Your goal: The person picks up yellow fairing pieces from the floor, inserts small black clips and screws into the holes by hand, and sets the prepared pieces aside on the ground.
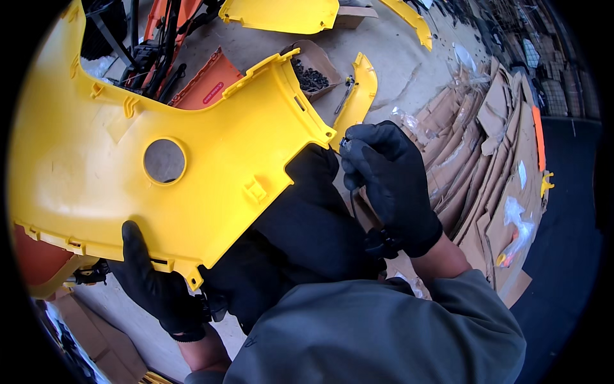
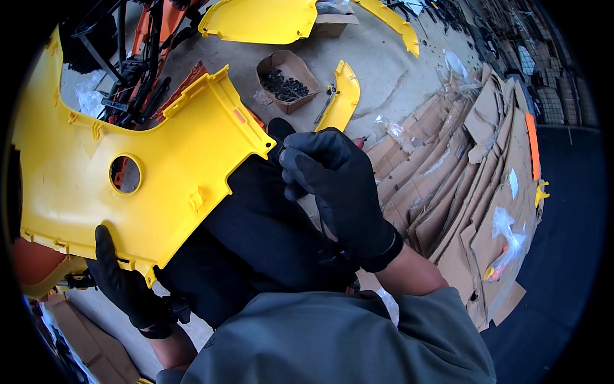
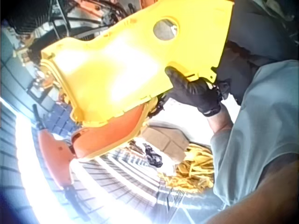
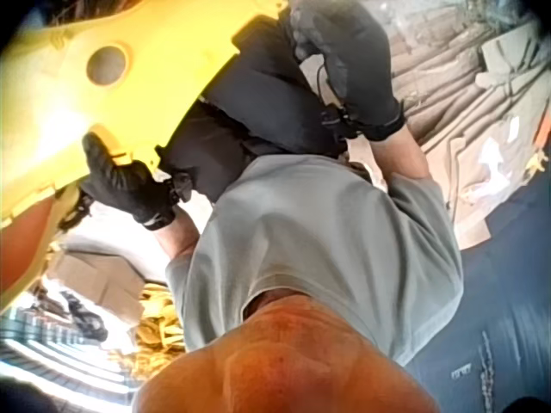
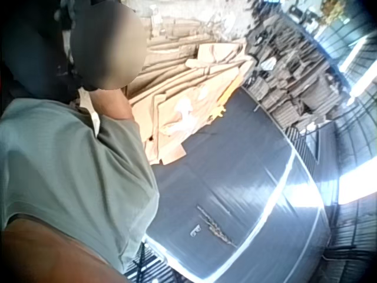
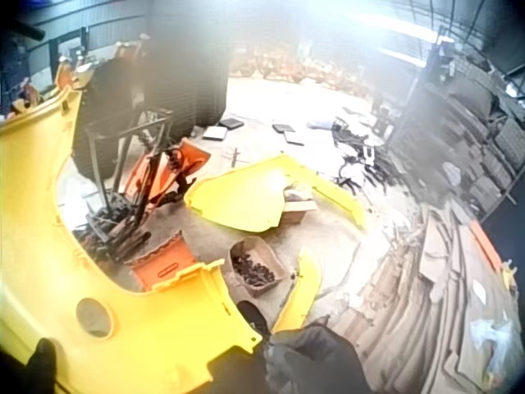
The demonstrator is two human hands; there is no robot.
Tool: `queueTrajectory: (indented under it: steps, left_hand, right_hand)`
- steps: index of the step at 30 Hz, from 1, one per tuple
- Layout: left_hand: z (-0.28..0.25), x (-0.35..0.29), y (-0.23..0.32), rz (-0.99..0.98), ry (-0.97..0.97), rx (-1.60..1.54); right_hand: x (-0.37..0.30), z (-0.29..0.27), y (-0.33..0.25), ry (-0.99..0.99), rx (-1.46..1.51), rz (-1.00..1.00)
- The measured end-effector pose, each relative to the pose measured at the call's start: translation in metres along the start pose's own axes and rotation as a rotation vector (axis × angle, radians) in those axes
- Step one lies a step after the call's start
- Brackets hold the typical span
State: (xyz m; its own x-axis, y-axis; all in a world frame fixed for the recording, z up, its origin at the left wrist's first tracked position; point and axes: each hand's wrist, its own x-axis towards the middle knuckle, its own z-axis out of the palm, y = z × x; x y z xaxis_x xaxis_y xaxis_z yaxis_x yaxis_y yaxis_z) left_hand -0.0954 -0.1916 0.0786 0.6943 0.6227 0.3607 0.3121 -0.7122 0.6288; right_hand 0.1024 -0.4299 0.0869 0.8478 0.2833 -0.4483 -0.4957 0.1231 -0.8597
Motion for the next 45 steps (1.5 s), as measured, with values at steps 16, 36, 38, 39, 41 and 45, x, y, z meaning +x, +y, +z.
queueTrajectory:
  steps: [16,36,38,39,41,45]
  left_hand:
    - [-0.005,-0.002,0.011,0.011,-0.002,0.122]
    - [0.002,-0.004,0.013,-0.073,-0.019,-0.017]
    - [0.002,-0.004,0.013,-0.049,-0.026,0.035]
    - [0.001,-0.004,0.012,-0.054,-0.025,0.038]
    - [0.001,-0.004,0.012,-0.058,-0.023,0.041]
    - [0.001,-0.005,0.011,-0.08,-0.016,0.03]
  right_hand:
    - [0.0,0.008,0.002,-0.037,-0.063,-0.097]
    - [-0.011,0.002,-0.003,-0.037,-0.214,-0.14]
    - [-0.01,0.0,-0.003,-0.051,-0.228,-0.147]
    - [-0.01,-0.001,-0.003,-0.067,-0.242,-0.154]
    - [-0.01,-0.001,-0.005,-0.065,-0.25,-0.152]
    - [-0.011,-0.001,-0.004,-0.067,-0.265,-0.163]
